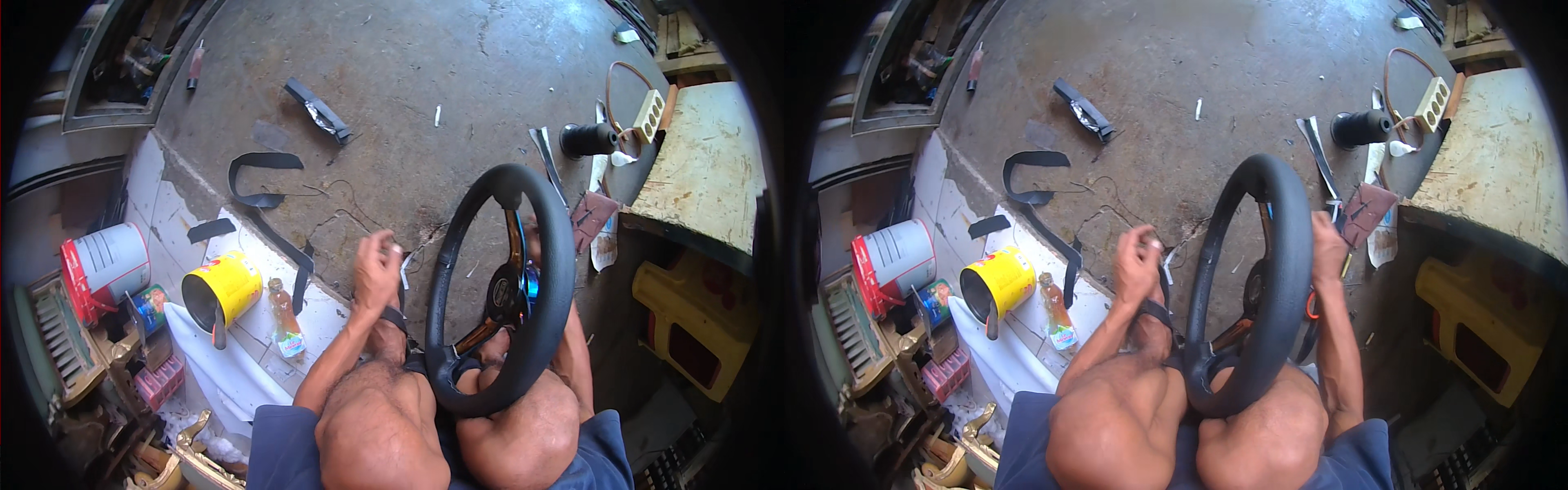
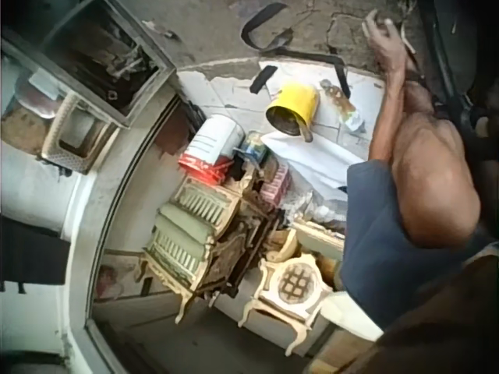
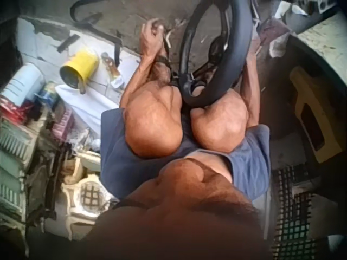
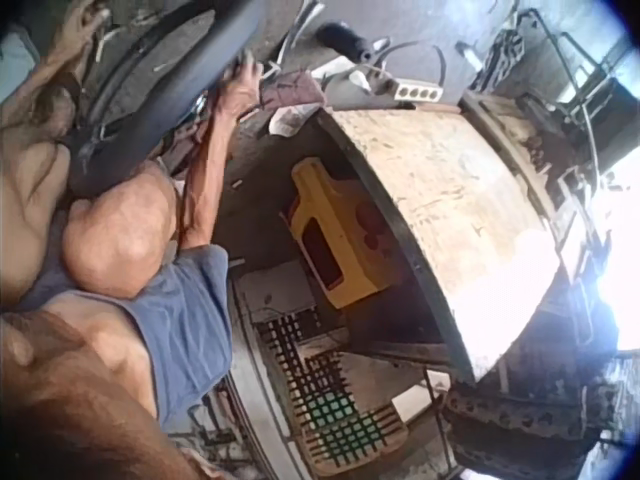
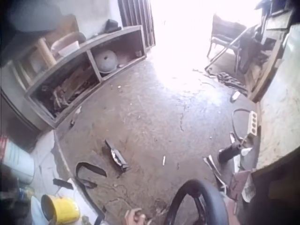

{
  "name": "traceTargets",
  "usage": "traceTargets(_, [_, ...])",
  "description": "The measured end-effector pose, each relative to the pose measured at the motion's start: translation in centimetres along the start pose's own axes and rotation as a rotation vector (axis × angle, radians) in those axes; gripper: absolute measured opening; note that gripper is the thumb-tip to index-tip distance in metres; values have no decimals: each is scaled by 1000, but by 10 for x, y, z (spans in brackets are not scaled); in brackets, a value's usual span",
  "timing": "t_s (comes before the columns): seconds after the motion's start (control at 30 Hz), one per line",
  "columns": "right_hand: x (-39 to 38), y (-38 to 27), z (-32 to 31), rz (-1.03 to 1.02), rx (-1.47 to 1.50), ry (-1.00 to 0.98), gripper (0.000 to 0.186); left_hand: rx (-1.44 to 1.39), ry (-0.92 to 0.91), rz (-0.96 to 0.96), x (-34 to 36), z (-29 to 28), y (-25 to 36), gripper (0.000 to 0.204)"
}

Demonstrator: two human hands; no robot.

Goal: The person sews a cover onto a steering wheel by hand, pulling a thread through pre-punched holes in the leather material while sitting on the floor.

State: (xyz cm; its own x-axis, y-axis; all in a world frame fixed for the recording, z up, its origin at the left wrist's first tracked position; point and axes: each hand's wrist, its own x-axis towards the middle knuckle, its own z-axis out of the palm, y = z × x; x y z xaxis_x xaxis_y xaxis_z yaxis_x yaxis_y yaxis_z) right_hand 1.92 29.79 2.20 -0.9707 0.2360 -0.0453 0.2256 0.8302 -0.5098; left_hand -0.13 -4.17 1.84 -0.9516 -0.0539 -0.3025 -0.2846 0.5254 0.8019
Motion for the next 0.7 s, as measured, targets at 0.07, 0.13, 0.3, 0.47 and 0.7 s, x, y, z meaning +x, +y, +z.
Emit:
traceTargets(0.07, [3, 43, -12, -50, -255, 24, 32, 122, 196, -20, 30, -29, -18, 26])
traceTargets(0.13, [7, 18, -30, 157, -115, 129, 32, 249, 340, -32, 58, -60, -38, 26])
traceTargets(0.3, [-1, 15, -32, 81, -79, 158, 33, 562, 288, 294, 102, -96, -65, 32])
traceTargets(0.47, [-18, 5, -17, -7, 38, 136, 33, 493, 398, 247, 115, -114, -79, 27])
traceTargets(0.7, [-28, -21, -19, 17, 64, 95, 43, 674, 622, -159, 117, -171, -109, 26])
